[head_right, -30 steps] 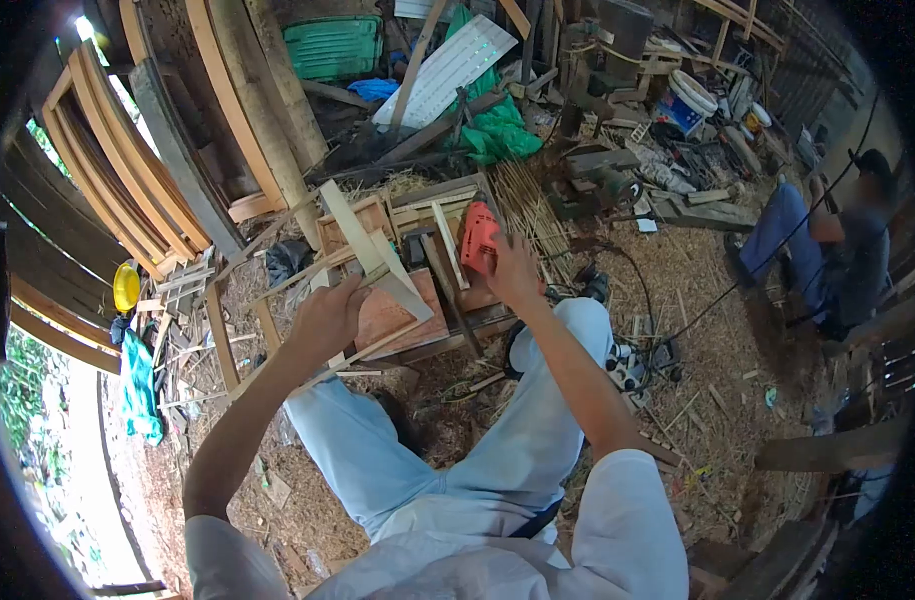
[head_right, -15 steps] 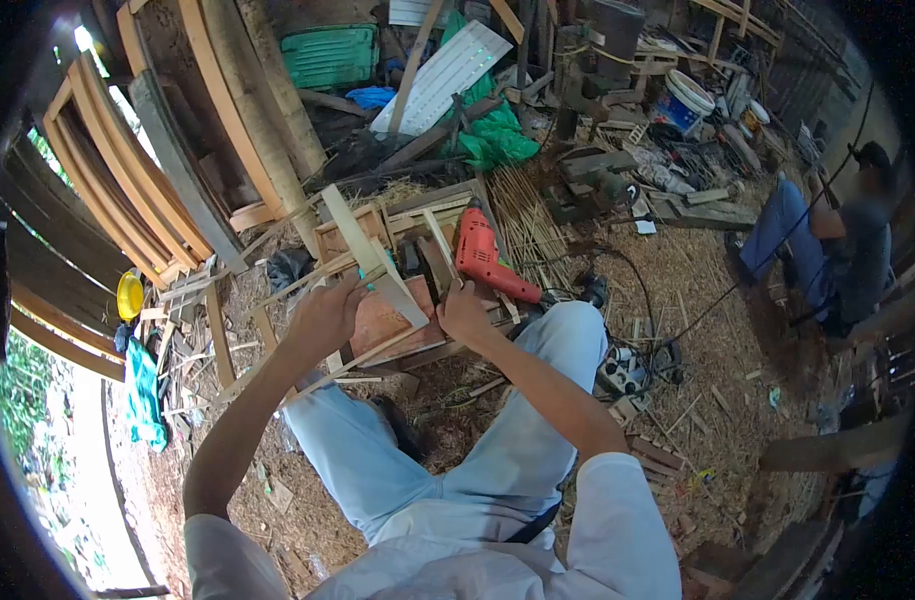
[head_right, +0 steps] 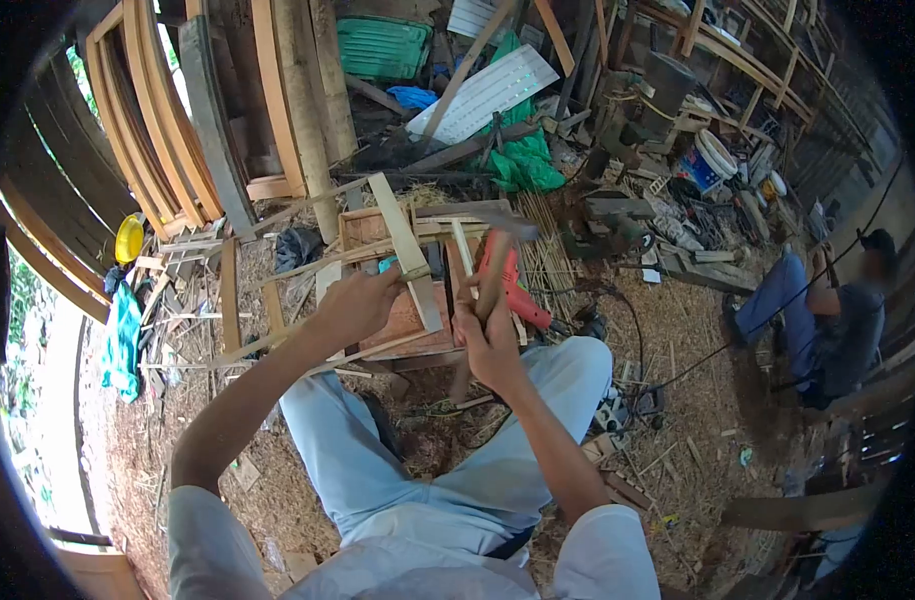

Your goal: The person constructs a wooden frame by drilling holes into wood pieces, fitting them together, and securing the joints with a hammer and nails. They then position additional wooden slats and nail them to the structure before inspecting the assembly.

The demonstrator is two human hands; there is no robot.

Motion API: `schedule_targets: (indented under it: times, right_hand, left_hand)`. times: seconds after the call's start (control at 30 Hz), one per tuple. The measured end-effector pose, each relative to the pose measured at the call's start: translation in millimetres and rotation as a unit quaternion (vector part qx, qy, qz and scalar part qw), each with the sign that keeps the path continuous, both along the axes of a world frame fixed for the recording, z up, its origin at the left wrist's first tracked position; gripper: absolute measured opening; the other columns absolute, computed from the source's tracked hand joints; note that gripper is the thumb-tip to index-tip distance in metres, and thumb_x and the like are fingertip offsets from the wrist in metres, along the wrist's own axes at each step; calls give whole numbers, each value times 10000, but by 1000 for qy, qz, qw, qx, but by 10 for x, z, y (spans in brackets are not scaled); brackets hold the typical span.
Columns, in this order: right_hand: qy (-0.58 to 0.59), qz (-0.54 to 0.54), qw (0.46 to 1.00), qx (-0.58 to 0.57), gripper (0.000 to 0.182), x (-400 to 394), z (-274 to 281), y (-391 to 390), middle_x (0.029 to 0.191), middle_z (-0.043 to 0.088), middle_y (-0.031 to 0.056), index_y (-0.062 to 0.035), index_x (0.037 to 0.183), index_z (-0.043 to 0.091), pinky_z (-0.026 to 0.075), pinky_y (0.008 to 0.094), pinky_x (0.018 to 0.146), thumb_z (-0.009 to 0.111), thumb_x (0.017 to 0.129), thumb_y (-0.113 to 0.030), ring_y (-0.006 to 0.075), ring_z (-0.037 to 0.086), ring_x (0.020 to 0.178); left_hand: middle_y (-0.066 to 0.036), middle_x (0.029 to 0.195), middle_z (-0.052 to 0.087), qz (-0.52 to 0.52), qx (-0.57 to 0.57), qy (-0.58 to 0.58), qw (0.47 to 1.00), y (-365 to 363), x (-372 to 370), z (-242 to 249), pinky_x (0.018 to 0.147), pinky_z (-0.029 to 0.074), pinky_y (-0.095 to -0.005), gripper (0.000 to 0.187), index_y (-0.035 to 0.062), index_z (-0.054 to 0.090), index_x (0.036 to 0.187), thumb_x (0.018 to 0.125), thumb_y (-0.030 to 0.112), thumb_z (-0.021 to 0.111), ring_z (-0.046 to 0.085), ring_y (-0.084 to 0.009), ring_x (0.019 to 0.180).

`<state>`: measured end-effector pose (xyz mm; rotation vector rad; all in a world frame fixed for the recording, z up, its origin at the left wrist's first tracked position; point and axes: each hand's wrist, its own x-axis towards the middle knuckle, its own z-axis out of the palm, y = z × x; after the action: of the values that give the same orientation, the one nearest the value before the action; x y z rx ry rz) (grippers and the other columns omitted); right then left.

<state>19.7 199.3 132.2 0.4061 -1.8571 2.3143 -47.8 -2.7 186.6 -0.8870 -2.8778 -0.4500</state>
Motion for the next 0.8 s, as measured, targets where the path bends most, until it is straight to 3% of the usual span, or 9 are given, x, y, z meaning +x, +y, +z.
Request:
schedule_targets:
  times: [0.07, 0.13, 0.27, 0.37, 0.43, 0.47, 0.57, 0.63, 0.8]
  right_hand:
    - [-3, -70, 996, 58, 329, 97, -96, -26, 751, 502, 26, -13, 1276, 413, 429, 316, 594, 477, 981, -146, 134, 497, 648]
    - [60, -161, 954, 246, 265, 152, -192, -44, 731, 521, 41, -6, 1188, 461, 432, 301, 583, 499, 974, -157, 125, 510, 636]
    - [71, -155, 963, 211, 239, 116, -383, -73, 708, 536, 55, -4, 1127, 488, 430, 292, 576, 531, 961, -171, 130, 523, 627]
    - [-41, -65, 982, 171, 251, 75, -430, -54, 716, 572, 77, 6, 1122, 493, 434, 313, 570, 547, 948, -167, 164, 549, 618]
    - [84, -201, 957, 193, 166, 30, -518, -134, 748, 517, 24, -11, 1102, 502, 378, 245, 530, 488, 969, -109, 89, 472, 600]
    - [84, -199, 957, 195, 166, 38, -549, -122, 748, 517, 24, -11, 1102, 502, 378, 245, 530, 488, 969, -109, 89, 472, 600]
    - [118, -219, 939, 237, 186, 80, -392, -155, 718, 530, 45, -2, 1069, 526, 392, 326, 541, 482, 972, -155, 144, 506, 610]
    - [128, -231, 926, 270, 256, 149, -371, -195, 699, 536, 101, 11, 1028, 542, 391, 401, 563, 465, 976, -228, 237, 520, 603]
    - [129, -264, 907, 301, 286, 77, -559, -201, 697, 558, 179, 19, 1042, 535, 410, 422, 545, 468, 971, -250, 359, 544, 589]
  left_hand:
    - [-191, 680, 624, -1, 6, -3, 1000, 21, -6, 19, 566, 509, -503, 227, 36, 565, 944, 945, 255, 504, 642, -389, 678]
    - [-190, 707, 635, -4, 7, -13, 1000, 33, -6, 53, 570, 512, -498, 235, 29, 582, 952, 949, 247, 494, 643, -397, 683]
    - [-237, 710, 593, 8, 2, -37, 999, 42, -31, 30, 615, 510, -513, 270, 47, 594, 1050, 950, 285, 515, 623, -418, 691]
    - [-195, 702, 629, 0, -12, 15, 1000, 35, -24, 20, 568, 520, -477, 236, 24, 588, 979, 926, 245, 526, 651, -381, 680]
    - [-200, 696, 623, -16, -4, 23, 1000, 29, -14, -2, 566, 522, -470, 244, 19, 583, 992, 914, 246, 542, 653, -378, 684]
    - [-200, 696, 623, -14, -2, 22, 1000, 30, 0, -3, 566, 522, -470, 244, 19, 583, 992, 914, 246, 542, 653, -378, 684]
    - [-202, 703, 624, -21, -1, 26, 999, 38, -7, 29, 573, 520, -477, 249, 21, 579, 1002, 919, 252, 539, 652, -382, 689]
    - [-202, 699, 622, -10, 11, 20, 1000, 32, -6, 11, 580, 516, -481, 247, 29, 584, 988, 928, 262, 529, 649, -382, 689]
    - [-201, 690, 619, -6, 13, 6, 1000, 36, -15, -5, 582, 506, -489, 245, 34, 587, 962, 938, 267, 517, 639, -397, 683]
